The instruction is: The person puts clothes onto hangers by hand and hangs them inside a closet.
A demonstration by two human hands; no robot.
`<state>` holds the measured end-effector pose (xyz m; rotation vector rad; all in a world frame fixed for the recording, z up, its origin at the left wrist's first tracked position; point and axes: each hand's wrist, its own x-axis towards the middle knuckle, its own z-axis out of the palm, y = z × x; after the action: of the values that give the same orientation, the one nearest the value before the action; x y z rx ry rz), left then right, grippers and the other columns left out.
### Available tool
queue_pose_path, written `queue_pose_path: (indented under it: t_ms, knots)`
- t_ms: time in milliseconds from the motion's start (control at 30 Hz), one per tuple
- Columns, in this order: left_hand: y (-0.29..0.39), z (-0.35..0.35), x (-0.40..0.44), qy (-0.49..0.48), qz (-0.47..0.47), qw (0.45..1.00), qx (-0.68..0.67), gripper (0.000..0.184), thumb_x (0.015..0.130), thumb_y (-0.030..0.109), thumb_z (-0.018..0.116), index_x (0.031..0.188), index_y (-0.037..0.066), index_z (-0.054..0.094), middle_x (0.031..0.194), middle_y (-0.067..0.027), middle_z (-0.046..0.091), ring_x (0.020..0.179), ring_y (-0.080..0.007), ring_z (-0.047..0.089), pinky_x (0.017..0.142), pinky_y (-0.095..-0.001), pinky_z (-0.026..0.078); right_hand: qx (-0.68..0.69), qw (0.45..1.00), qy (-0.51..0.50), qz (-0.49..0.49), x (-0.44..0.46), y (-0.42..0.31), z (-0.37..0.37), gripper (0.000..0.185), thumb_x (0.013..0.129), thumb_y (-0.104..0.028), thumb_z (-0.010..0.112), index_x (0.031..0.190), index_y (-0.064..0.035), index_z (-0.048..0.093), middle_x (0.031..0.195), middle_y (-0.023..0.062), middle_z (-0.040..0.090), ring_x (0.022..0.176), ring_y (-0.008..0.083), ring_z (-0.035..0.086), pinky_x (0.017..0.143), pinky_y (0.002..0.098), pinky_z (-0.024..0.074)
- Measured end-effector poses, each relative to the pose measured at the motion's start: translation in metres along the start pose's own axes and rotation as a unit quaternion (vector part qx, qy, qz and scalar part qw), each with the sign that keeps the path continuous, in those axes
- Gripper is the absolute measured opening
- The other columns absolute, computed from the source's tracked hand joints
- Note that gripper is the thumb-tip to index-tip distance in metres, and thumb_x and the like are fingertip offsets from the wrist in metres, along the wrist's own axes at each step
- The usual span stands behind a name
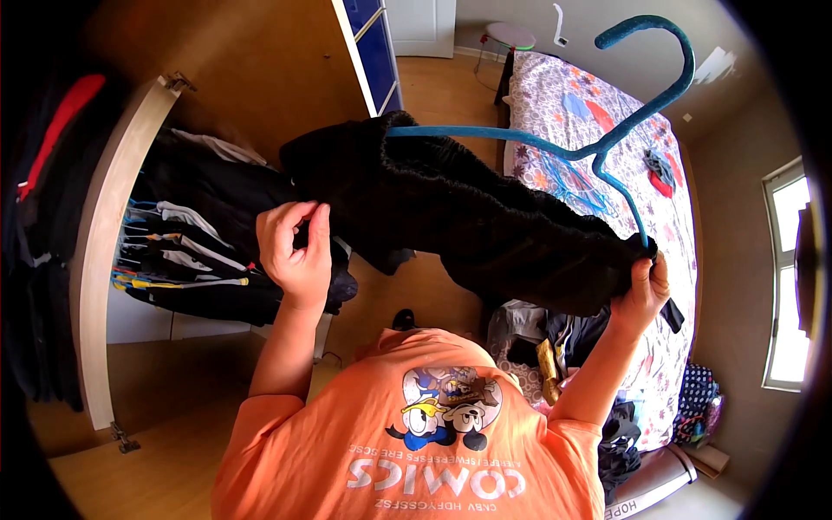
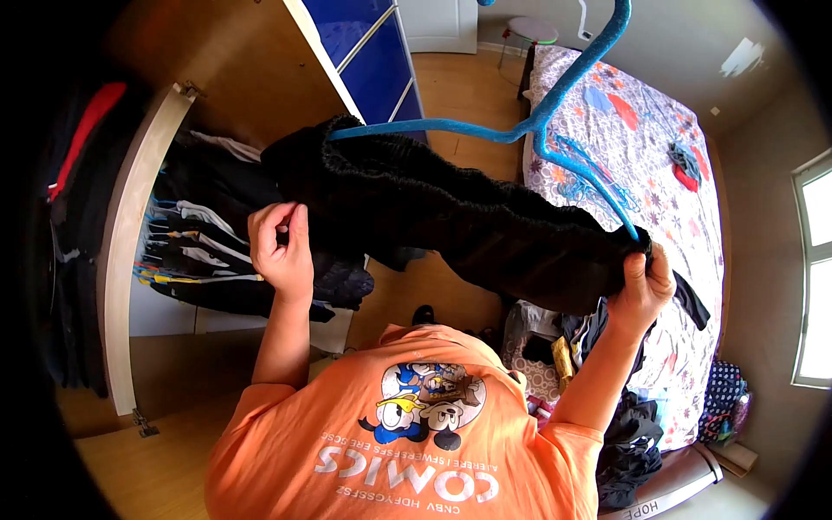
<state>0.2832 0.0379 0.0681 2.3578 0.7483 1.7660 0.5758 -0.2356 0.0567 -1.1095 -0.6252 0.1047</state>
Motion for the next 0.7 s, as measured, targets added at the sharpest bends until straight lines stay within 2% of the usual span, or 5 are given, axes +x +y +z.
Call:
queue_pose_path:
  t_ms: [233, 333, 500, 600, 700]
  knots:
    - [0.002, 0.005, -0.001, 0.003, -0.02, 1.0, -0.011, 0.014, 0.077, -0.006, 0.066, 0.087, 0.0, 0.06, 0.083, -0.0059, 0.059, 0.065, -0.013, 0.049, 0.057, -0.023, 0.041, 0.015, 1.0, -0.006, -0.011, -0.003, -0.001, -0.003, 0.025, 0.084, -0.01, 0.068, 0.104, 0.0032, 0.062, 0.091, 0.0054, 0.065, 0.079, 0.0106, 0.059, 0.076, 0.0239, 0.0468]
    - [0.004, 0.002, -0.002, 0.007, -0.077, 0.996, -0.037, 0.017, 0.072, -0.007, 0.068, 0.081, 0.003, 0.057, 0.078, -0.0064, 0.059, 0.067, -0.0209, 0.052, 0.059, -0.0288, 0.043, 0.019, 1.0, -0.004, -0.009, -0.004, 0.0, -0.005, 0.025, 0.084, -0.009, 0.068, 0.105, 0.0032, 0.062, 0.092, 0.0053, 0.065, 0.079, 0.0105, 0.059, 0.076, 0.0239, 0.0469]
    - [0.034, -0.039, 0.001, -0.07, 0.204, 0.976, -0.028, 0.017, 0.067, -0.004, 0.063, 0.076, 0.009, 0.057, 0.081, -0.0037, 0.055, 0.066, -0.0222, 0.05, 0.058, -0.0331, 0.041, 0.014, 1.0, 0.002, -0.002, -0.008, -0.003, -0.007, 0.026, 0.084, -0.01, 0.068, 0.105, 0.0034, 0.061, 0.093, 0.0049, 0.065, 0.081, 0.0106, 0.059, 0.078, 0.024, 0.0463]
    - [0.064, -0.043, -0.001, -0.237, 0.246, 0.937, -0.076, 0.025, 0.065, 0.003, 0.071, 0.088, 0.011, 0.066, 0.089, -0.0014, 0.057, 0.072, -0.0194, 0.051, 0.063, -0.0326, 0.041, 0.005, 1.0, 0.006, -0.005, -0.011, -0.005, -0.002, 0.026, 0.084, -0.01, 0.068, 0.105, 0.0039, 0.061, 0.092, 0.0046, 0.064, 0.081, 0.0103, 0.058, 0.079, 0.0239, 0.0455]
    - [0.064, -0.028, 0.01, -0.177, 0.218, 0.958, -0.066, 0.032, 0.07, 0.017, 0.077, 0.099, 0.009, 0.067, 0.093, -0.0026, 0.058, 0.073, -0.0184, 0.052, 0.064, -0.0319, 0.042, 0.005, 1.0, -0.003, -0.005, -0.011, -0.004, 0.002, 0.025, 0.084, -0.01, 0.068, 0.103, 0.0042, 0.061, 0.092, 0.0038, 0.063, 0.081, 0.0094, 0.056, 0.078, 0.0228, 0.0442]
